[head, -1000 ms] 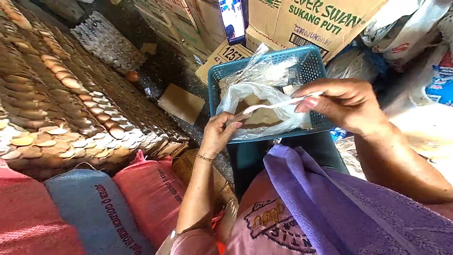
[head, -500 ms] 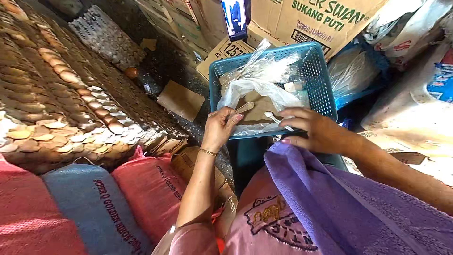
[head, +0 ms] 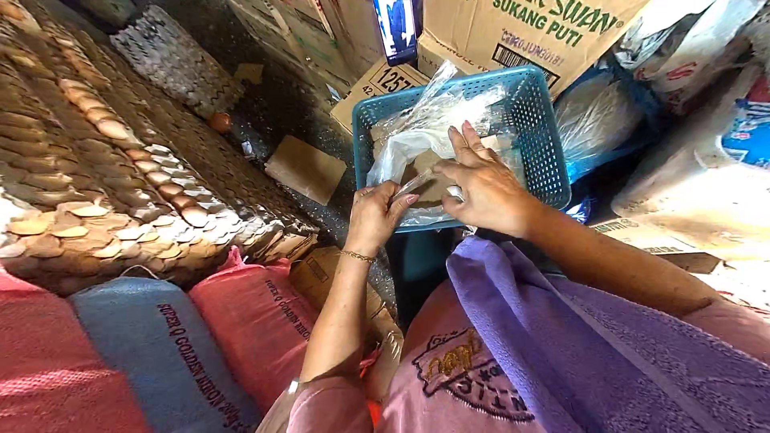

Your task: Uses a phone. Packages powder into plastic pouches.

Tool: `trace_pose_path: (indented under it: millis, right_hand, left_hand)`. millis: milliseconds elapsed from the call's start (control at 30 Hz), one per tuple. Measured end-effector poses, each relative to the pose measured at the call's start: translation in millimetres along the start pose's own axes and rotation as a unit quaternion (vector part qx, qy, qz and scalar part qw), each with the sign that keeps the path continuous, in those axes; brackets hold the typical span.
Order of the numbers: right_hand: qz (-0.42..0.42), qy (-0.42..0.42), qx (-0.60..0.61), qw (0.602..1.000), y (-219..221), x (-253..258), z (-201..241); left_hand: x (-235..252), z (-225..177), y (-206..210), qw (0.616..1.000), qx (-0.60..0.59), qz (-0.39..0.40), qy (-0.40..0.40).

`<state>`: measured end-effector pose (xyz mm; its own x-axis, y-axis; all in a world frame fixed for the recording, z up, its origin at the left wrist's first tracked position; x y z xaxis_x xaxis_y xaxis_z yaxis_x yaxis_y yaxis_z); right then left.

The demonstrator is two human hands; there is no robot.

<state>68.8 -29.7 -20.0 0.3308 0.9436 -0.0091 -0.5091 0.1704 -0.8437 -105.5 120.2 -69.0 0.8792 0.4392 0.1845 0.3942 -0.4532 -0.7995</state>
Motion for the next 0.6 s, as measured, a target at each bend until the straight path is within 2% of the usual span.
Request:
trace_pose_path:
  millis: [33, 100, 233, 333, 467, 600]
  right_hand:
    - [0.013, 0.024, -0.011, 1.000, -1.5, 0.3, -2.0]
    - [-0.013, 0.038, -0.004, 0.999, -5.6, -2.3, -5.8]
    - [-0.045, 0.003, 0.001, 0.999, -12.0, -13.2, -18.7]
    - [-0.053, -0.048, 0.020, 0.997, -16.4, -25.6, -33.7]
    - [-0.040, -0.053, 0.014, 0.998, -19.3, -45.6, -50.4]
    - [0.016, -0.066, -0.018, 0.998, -12.2, -60.9, -57.4]
  left_hand:
    - [0.1, 0.0, -0.2, 1.000, -0.001, 0.000, -0.001]
    - [1.7, 3.7, 1.6, 1.000, -0.006, -0.009, 0.002]
    - [-1.0, 1.9, -1.1, 1.000, -0.020, -0.004, -0.002]
    - [-1.0, 8.5, -1.2, 0.991, -0.123, -0.054, -0.004]
    - [-10.0, 12.6, -10.3, 0.945, -0.301, -0.126, 0.001]
    - [-9.9, 28.2, -13.8, 0.893, -0.405, -0.191, 0.045]
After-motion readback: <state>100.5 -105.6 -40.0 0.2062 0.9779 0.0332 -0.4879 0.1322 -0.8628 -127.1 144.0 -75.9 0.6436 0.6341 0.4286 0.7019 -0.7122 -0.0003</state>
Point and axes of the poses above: each hand's wrist, its own x-axis towards the middle knuckle, its own y-axis out of the palm, z = x × y, the point moved 1 cm from there along x, towards the middle knuckle, and after that the axes turned 3 degrees about y, right-handed, at the moved point
